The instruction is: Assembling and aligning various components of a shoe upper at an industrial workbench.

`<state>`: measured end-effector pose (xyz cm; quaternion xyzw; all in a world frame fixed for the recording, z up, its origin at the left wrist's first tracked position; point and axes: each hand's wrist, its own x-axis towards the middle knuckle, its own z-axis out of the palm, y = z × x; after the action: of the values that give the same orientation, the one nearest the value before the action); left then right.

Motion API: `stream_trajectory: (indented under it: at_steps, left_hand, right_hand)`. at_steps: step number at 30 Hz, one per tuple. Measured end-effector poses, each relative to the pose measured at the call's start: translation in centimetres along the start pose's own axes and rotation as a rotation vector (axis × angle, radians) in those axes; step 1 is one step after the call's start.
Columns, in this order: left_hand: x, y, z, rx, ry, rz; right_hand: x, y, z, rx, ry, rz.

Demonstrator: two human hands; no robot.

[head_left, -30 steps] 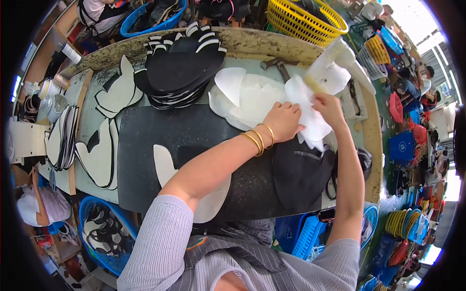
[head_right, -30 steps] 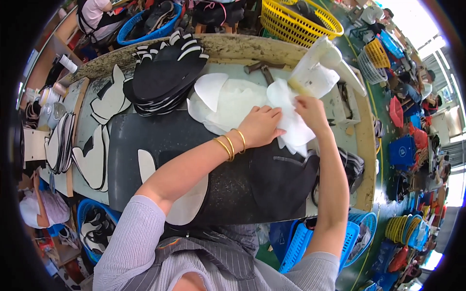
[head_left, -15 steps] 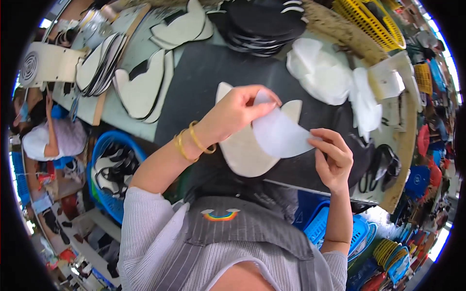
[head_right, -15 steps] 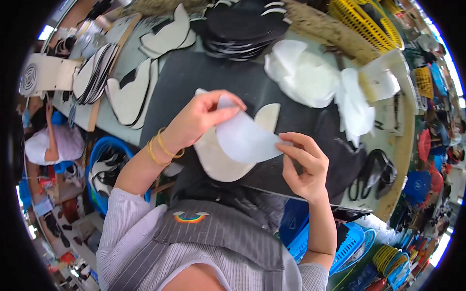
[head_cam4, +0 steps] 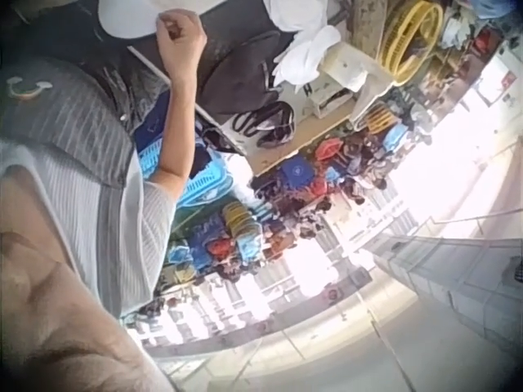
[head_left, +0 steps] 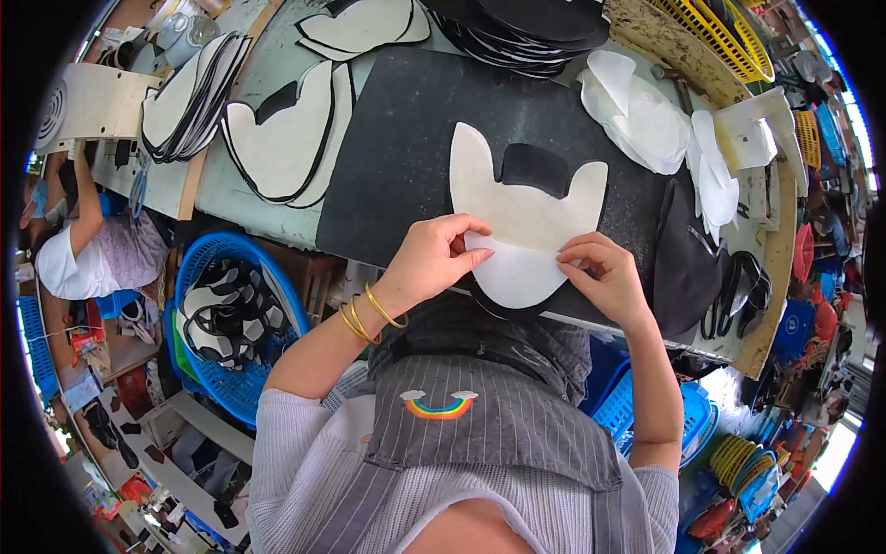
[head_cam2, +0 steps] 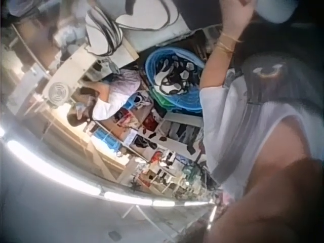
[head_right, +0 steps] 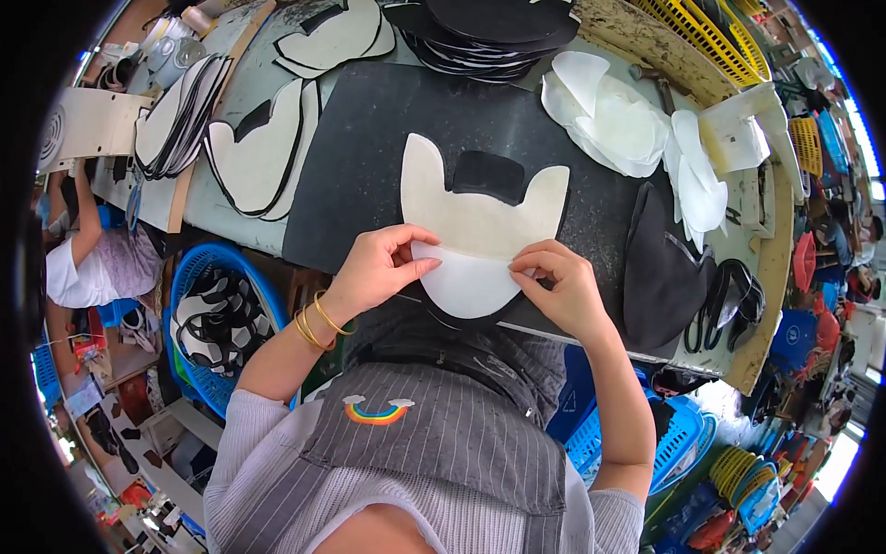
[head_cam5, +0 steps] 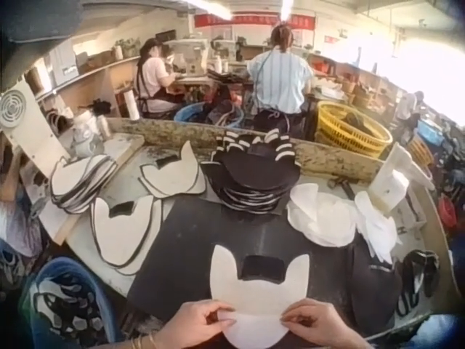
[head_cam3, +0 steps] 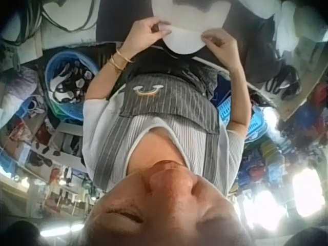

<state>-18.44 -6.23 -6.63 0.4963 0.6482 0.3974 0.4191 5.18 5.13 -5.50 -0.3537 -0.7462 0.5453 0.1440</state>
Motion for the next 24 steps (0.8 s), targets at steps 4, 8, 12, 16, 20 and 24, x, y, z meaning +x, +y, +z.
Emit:
stream_trajectory:
  at_steps: [4,8,12,16,20,24]
  left_hand:
    - [-0.1,1.1,1.4,0.183,-0.002,0.135]
    - [-0.7,2.0,0.9,0.696,0.297,0.352]
    - [0.1,5.8,2.7,0.552,0.276,0.521]
    - [2.1,8.3,8.5,0.386,-0.058,0.729]
    - [4.8,9.4,16.0,0.421,-0.273,1.045]
    - [6.3,9.2,19.3,0.483,-0.403,1.089]
  right_hand:
    - [-1.2,-0.3,0.8,-0.36,0.122,-0.251]
    - [-4.5,0.1,-2.9,-0.73,0.567,-0.184]
    - [-10.0,1.8,-8.1,-0.859,0.541,0.063]
    - [-11.6,3.2,-8.3,-0.665,0.525,0.009]
    - [-12.0,3.5,-8.2,-0.639,0.494,-0.009]
    - [-12.7,2.3,-7.4,-0.766,0.569,-0.056]
